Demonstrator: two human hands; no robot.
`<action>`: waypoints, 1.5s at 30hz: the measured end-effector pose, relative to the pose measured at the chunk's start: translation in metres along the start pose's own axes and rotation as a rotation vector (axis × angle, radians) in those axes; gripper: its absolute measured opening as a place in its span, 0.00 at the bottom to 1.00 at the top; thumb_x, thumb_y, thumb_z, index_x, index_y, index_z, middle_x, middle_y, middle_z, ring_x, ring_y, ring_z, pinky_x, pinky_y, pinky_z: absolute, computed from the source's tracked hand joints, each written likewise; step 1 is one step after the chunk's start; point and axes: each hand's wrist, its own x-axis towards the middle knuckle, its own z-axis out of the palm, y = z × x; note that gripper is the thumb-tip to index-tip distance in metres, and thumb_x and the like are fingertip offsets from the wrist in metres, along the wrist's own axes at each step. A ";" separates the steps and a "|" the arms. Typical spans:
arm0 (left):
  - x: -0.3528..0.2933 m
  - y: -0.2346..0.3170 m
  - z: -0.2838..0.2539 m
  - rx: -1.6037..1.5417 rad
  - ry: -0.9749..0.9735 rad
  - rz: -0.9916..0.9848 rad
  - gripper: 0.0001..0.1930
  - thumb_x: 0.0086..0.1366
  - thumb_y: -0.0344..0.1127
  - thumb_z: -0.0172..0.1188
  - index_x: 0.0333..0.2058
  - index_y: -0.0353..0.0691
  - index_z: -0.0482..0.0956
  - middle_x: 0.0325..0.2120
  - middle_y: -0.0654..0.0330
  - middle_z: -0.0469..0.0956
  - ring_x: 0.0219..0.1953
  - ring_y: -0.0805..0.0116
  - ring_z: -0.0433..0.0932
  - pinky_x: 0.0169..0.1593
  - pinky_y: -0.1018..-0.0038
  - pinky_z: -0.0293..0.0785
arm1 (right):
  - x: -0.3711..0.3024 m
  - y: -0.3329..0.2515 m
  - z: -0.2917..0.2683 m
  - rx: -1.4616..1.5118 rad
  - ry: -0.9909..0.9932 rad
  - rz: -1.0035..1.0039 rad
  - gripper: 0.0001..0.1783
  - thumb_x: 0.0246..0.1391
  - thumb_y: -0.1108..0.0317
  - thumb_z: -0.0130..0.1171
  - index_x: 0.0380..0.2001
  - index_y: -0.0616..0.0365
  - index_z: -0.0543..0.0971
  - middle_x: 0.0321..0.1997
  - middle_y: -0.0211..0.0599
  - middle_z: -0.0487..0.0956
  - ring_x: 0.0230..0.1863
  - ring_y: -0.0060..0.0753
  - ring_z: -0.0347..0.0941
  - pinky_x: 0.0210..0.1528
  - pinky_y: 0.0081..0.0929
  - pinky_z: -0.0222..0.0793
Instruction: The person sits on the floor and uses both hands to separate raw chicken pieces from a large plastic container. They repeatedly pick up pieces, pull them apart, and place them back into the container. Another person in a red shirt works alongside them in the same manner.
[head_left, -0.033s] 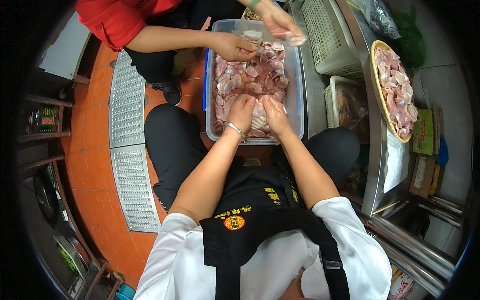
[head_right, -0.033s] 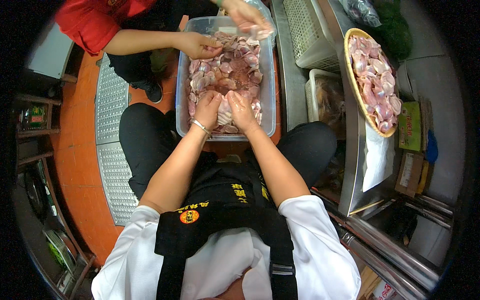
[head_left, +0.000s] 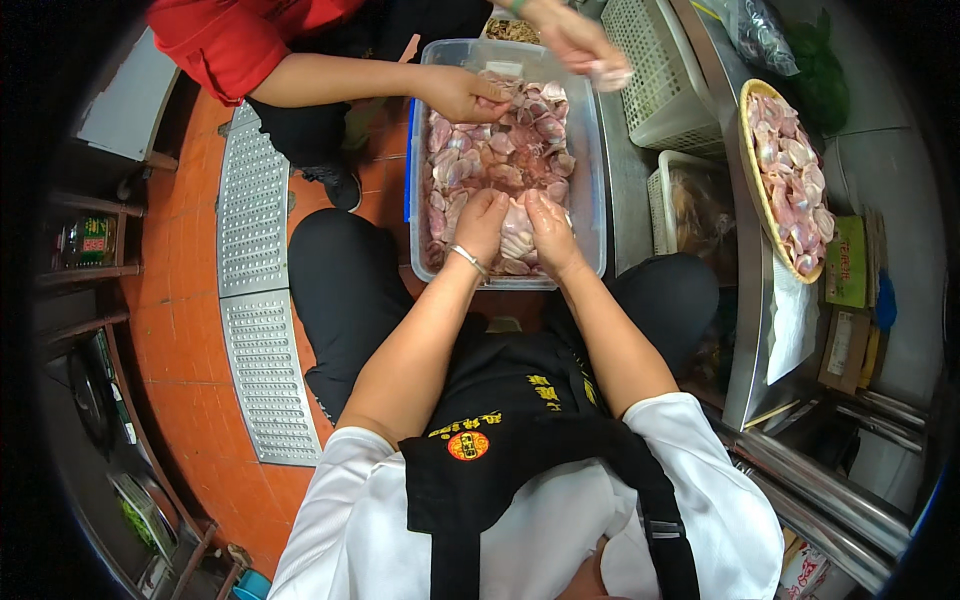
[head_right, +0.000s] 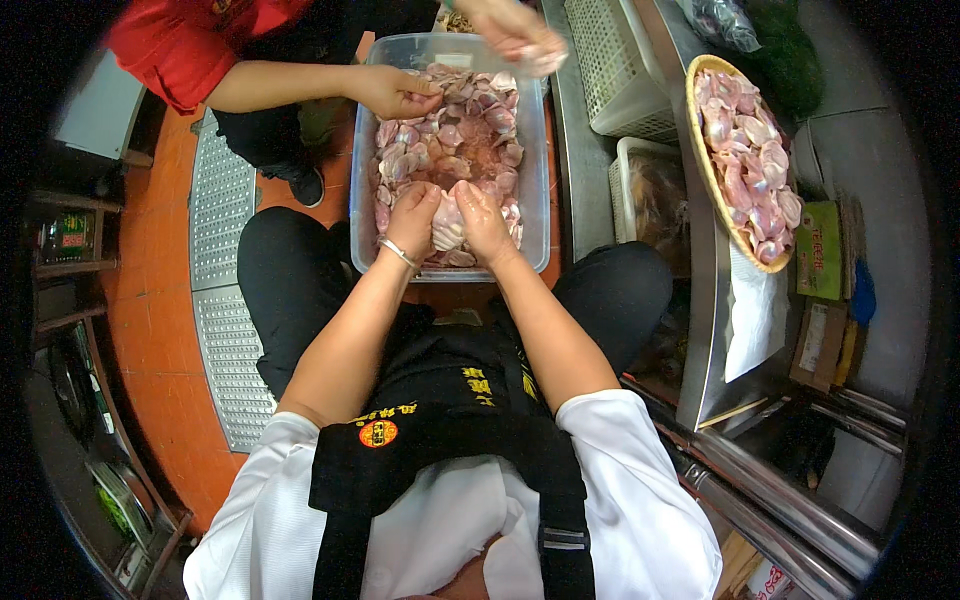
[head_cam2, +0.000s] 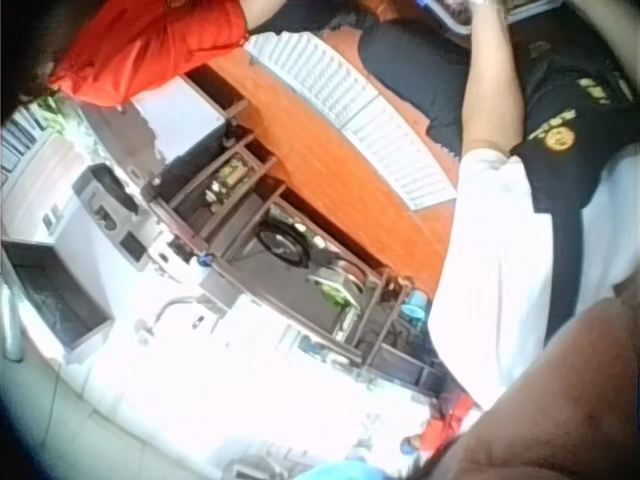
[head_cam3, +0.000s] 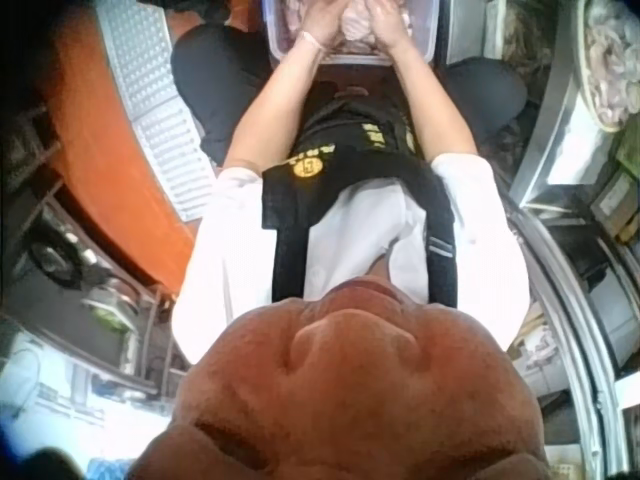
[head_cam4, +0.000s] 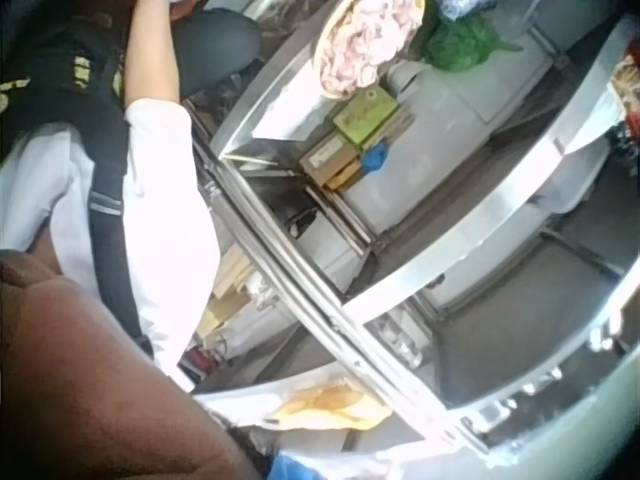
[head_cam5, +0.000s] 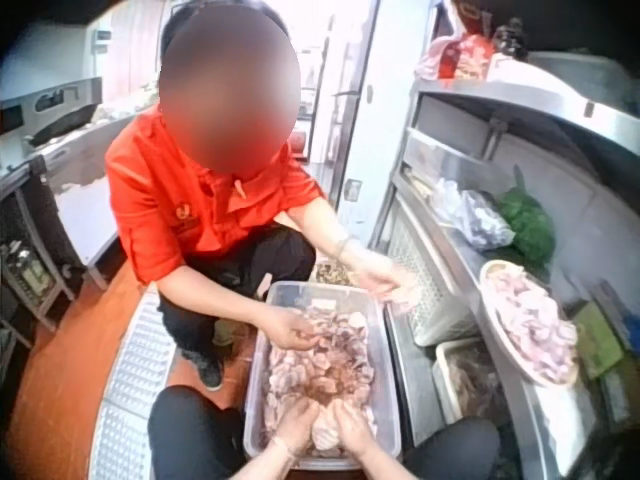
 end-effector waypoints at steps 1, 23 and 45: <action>-0.002 -0.001 -0.003 -0.190 -0.053 -0.135 0.10 0.59 0.38 0.50 0.28 0.36 0.70 0.22 0.65 0.69 0.24 0.76 0.66 0.28 0.81 0.62 | -0.001 0.000 -0.002 0.124 -0.011 0.075 0.19 0.59 0.56 0.39 0.23 0.58 0.69 0.21 0.25 0.66 0.26 0.17 0.58 0.31 0.18 0.58; -0.002 0.006 -0.002 -0.268 -0.030 -0.246 0.09 0.60 0.38 0.50 0.25 0.40 0.69 0.21 0.67 0.68 0.25 0.79 0.65 0.29 0.82 0.62 | -0.001 -0.004 -0.010 0.676 -0.158 0.281 0.10 0.57 0.63 0.43 0.33 0.57 0.71 0.30 0.29 0.73 0.32 0.21 0.69 0.35 0.20 0.65; -0.004 0.028 -0.008 -0.250 -0.032 -0.267 0.11 0.56 0.30 0.55 0.38 0.36 0.68 0.26 0.60 0.72 0.25 0.74 0.73 0.28 0.79 0.72 | -0.002 -0.044 -0.037 0.680 -0.263 0.367 0.08 0.54 0.69 0.44 0.36 0.59 0.69 0.33 0.33 0.73 0.34 0.25 0.71 0.36 0.24 0.70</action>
